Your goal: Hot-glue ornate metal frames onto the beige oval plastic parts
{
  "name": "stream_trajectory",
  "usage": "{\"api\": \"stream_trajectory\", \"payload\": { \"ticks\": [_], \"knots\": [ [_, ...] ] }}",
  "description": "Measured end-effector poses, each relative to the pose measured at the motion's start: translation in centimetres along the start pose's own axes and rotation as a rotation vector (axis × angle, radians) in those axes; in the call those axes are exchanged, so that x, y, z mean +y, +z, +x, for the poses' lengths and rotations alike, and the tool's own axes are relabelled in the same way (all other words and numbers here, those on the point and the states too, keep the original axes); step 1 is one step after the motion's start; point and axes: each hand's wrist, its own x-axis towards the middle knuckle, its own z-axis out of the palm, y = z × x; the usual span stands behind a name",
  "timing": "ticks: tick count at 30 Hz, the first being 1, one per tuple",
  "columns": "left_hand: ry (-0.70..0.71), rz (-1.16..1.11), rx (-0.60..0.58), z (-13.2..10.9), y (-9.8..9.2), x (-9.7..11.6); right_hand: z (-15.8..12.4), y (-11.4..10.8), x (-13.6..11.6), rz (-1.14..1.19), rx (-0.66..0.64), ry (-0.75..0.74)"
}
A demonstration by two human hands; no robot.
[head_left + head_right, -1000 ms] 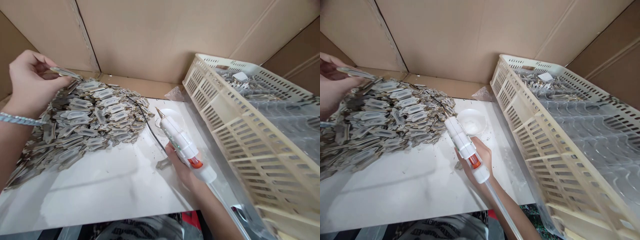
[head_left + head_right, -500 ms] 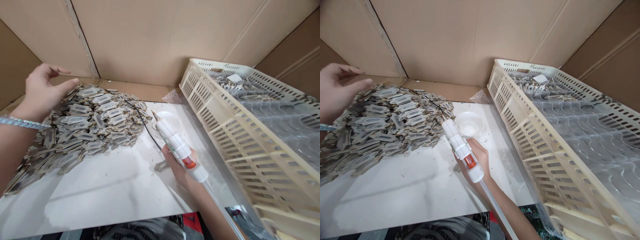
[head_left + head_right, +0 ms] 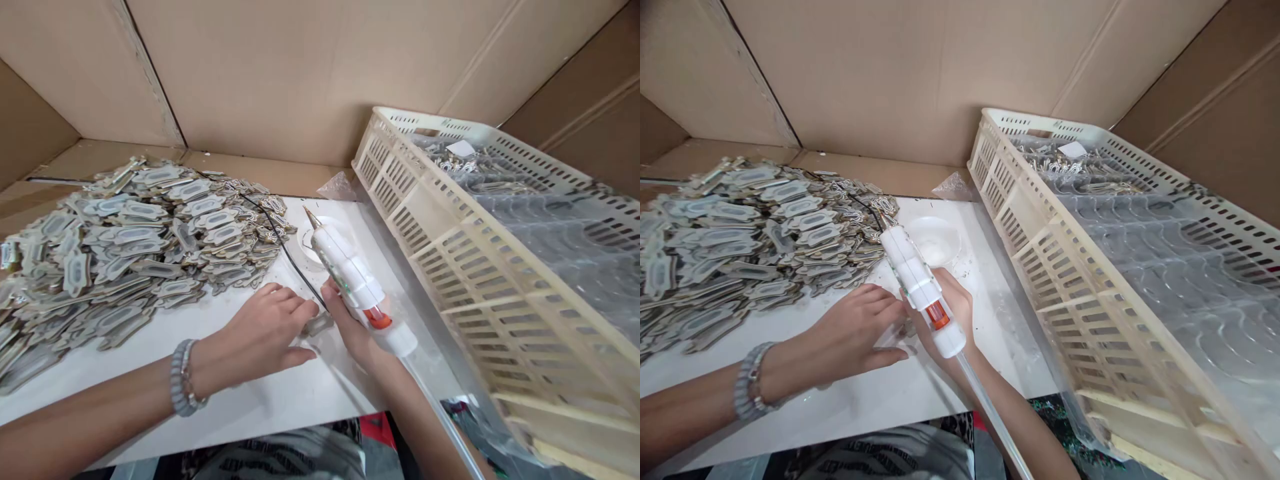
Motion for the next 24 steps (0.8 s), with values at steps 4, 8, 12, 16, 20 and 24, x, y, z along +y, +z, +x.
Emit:
{"api": "stream_trajectory", "payload": {
  "ticks": [4, 8, 12, 16, 20, 24],
  "knots": [
    [-0.016, 0.027, 0.022, 0.7, 1.7, 0.8, -0.2, 0.2, 0.6, 0.007, 0.013, -0.019],
    [-0.040, 0.013, 0.087, 0.7, 1.8, 0.3, 0.2, 0.0, 0.0, -0.004, 0.063, 0.008],
    [-0.076, -0.017, 0.233, -0.9, 0.1, -1.7, 0.4, -0.4, -0.6, -0.040, -0.026, 0.010],
    [-0.188, 0.039, 0.440, -2.9, -2.6, -4.1, -0.1, -0.2, -0.3, 0.011, -0.024, -0.039],
    [-0.350, 0.171, 0.622, -4.0, -4.5, -5.0, -0.4, 0.2, 0.0, -0.018, -0.077, -0.076],
    [-0.443, 0.285, 0.712, -4.2, -4.9, -4.2, -0.1, 0.3, 0.1, 0.020, -0.216, -0.187]
  ]
}}
